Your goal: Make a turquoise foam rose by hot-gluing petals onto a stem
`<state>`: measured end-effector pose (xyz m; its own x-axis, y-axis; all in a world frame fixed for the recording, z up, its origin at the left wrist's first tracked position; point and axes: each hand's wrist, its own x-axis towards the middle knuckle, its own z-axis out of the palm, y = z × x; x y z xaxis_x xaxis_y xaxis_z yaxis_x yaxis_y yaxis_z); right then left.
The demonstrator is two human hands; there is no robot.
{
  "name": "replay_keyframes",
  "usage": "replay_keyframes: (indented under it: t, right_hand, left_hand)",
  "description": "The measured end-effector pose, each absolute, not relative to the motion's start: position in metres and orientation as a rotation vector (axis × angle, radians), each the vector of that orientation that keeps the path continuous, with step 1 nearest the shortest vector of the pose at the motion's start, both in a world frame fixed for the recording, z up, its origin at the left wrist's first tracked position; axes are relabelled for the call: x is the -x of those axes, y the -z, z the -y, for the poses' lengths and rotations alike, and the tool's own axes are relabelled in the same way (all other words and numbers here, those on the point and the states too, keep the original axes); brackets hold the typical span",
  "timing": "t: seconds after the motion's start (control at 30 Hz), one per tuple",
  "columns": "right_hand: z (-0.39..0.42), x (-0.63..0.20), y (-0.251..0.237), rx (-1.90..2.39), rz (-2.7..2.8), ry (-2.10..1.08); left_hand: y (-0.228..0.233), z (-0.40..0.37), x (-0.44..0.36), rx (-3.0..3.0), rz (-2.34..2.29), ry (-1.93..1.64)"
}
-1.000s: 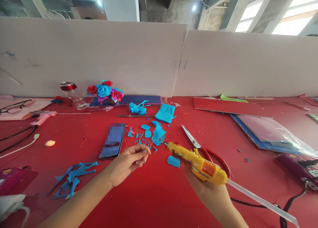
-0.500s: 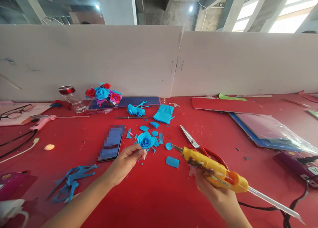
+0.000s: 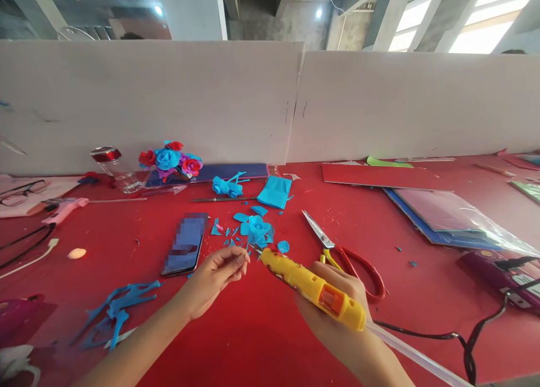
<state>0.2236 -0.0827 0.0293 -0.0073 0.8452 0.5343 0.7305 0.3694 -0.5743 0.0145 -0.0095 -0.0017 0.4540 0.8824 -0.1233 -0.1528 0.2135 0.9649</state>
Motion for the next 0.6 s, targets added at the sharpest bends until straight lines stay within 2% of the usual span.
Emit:
replay_keyframes:
  t: [0.6]
  right_hand:
    - [0.0794,-0.2214,-0.0214,1.536,1.590,-0.224]
  left_hand:
    - [-0.0029,0.0130,-0.0121,-1.123,-0.783,-0.802]
